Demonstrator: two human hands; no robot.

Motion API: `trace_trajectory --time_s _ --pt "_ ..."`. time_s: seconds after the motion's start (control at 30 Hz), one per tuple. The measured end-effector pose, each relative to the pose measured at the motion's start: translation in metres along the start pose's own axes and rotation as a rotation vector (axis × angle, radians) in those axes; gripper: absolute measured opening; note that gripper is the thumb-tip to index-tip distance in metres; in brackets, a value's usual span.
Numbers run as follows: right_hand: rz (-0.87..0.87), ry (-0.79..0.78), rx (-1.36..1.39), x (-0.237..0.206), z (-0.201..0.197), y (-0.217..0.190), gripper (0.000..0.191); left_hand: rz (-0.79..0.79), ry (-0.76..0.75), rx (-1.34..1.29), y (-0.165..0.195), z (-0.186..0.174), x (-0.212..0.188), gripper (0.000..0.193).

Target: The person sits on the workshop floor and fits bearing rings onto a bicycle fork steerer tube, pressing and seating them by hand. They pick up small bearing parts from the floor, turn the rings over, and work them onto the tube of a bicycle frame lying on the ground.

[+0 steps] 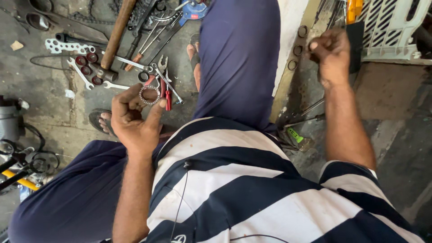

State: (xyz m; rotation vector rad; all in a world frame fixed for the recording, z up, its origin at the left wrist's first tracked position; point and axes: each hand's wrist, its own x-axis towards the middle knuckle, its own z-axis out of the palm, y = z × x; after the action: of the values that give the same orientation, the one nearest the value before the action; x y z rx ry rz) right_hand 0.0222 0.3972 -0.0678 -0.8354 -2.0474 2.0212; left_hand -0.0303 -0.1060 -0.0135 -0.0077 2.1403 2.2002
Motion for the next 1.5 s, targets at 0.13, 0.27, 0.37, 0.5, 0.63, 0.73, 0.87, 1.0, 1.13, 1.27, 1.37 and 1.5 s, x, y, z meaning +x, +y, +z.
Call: trace_trajectory --time_s 0.13,0.27,0.37,0.5,0.63,0.73,0.87,1.0,1.13,1.27,1.37,1.5 --pt "-0.142 -0.224 0.209 -0.04 0.058 -0.078 0.026 -0.017 -0.01 0.031 0.004 0.008 -0.004 0.052" --pt "-0.159 -0.51 0.243 -0.088 0.155 -0.115 0.03 -0.09 0.005 0.216 0.012 0.008 -0.005 0.055" --pt "-0.008 -0.651 0.287 -0.109 0.231 -0.11 0.029 0.191 -0.008 0.281 0.015 0.0 0.0 0.049" --pt "0.025 -0.687 0.313 -0.121 0.294 -0.092 0.029 0.106 -0.012 0.16 0.018 -0.008 0.001 0.049" --pt "0.008 -0.645 0.243 -0.114 0.314 -0.089 0.032 0.069 -0.004 0.162 0.018 -0.014 0.008 0.046" --pt "0.012 -0.634 0.209 -0.106 0.323 -0.089 0.034 0.094 0.005 0.164 0.018 -0.017 0.017 0.046" --pt "0.031 -0.618 0.247 -0.099 0.333 -0.087 0.035 0.136 0.012 0.189 0.02 -0.019 0.025 0.045" --pt "0.036 -0.624 0.251 -0.092 0.336 -0.086 0.036 0.143 0.024 0.243 0.019 -0.019 0.031 0.045" --pt "0.045 -0.62 0.249 -0.086 0.339 -0.085 0.038 0.171 0.014 0.253 0.017 -0.021 0.037 0.046" --pt "0.062 -0.626 0.245 -0.082 0.343 -0.084 0.038 0.153 0.008 0.236 0.015 -0.026 0.041 0.046" --pt "0.104 -0.618 0.244 -0.081 0.346 -0.082 0.037 0.126 -0.016 0.186 0.014 -0.03 0.042 0.046" --pt "0.114 -0.625 0.248 -0.08 0.348 -0.082 0.037 0.098 -0.021 0.147 0.014 -0.033 0.044 0.047"
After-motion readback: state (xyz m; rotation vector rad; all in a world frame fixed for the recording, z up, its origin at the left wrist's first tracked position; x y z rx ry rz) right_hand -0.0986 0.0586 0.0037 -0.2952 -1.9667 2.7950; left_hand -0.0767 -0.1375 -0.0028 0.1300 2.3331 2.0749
